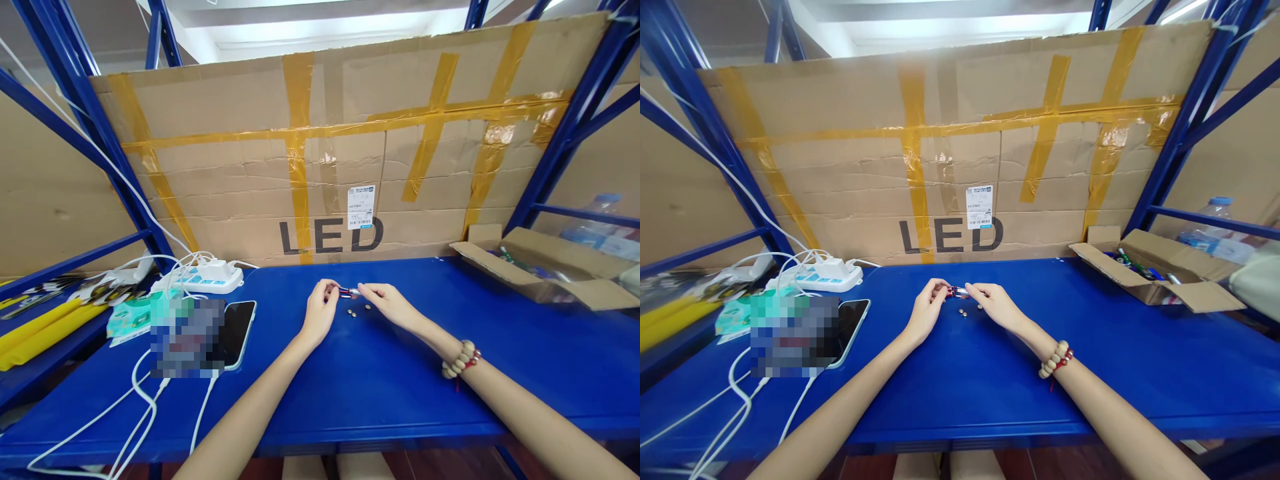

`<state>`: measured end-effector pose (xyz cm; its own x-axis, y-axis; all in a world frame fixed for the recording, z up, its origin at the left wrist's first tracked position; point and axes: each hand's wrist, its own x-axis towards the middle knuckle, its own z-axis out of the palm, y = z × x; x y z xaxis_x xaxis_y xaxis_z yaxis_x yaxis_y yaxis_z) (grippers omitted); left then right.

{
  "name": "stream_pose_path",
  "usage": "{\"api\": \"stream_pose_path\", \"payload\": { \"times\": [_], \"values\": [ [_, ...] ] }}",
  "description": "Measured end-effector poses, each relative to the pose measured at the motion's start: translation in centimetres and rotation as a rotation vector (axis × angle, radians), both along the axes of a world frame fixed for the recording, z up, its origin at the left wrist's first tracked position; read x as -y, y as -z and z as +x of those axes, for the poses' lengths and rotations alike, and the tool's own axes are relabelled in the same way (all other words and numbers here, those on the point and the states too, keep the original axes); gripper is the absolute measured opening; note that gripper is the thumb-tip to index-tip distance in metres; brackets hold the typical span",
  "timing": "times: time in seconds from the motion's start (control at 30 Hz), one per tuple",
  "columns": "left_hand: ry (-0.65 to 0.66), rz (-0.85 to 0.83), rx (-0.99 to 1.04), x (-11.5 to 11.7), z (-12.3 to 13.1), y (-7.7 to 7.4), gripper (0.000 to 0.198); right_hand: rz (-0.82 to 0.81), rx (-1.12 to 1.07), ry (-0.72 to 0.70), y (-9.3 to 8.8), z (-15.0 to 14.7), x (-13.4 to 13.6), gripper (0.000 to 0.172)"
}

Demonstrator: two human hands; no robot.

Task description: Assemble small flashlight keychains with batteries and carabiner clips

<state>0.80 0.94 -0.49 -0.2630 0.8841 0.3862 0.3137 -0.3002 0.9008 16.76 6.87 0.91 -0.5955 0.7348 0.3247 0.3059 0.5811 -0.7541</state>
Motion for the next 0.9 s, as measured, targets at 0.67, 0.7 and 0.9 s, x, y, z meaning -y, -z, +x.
{"api": "stream_pose_path", "payload": {
  "times": [0.67, 0.7, 0.9],
  "values": [
    [-0.158, -0.009, -0.07, 0.3, -0.8, -0.7, 0.044, 0.075, -0.133, -0.03, -0.1, -0.5, 0.7, 0.035],
    [-0.175, -0.022, -0.033, 0.2, -0.9, -0.7, 0.045, 0.059, -0.146, -0.014, 0.0, -0.4, 0.5, 0.036],
    [-0.21, -0.095, 0.098, -0.3, -1.3, -0.4, 0.047, -0.201, -0.271, -0.043, 0.4, -0.5, -0.3, 0.045]
  ]
}}
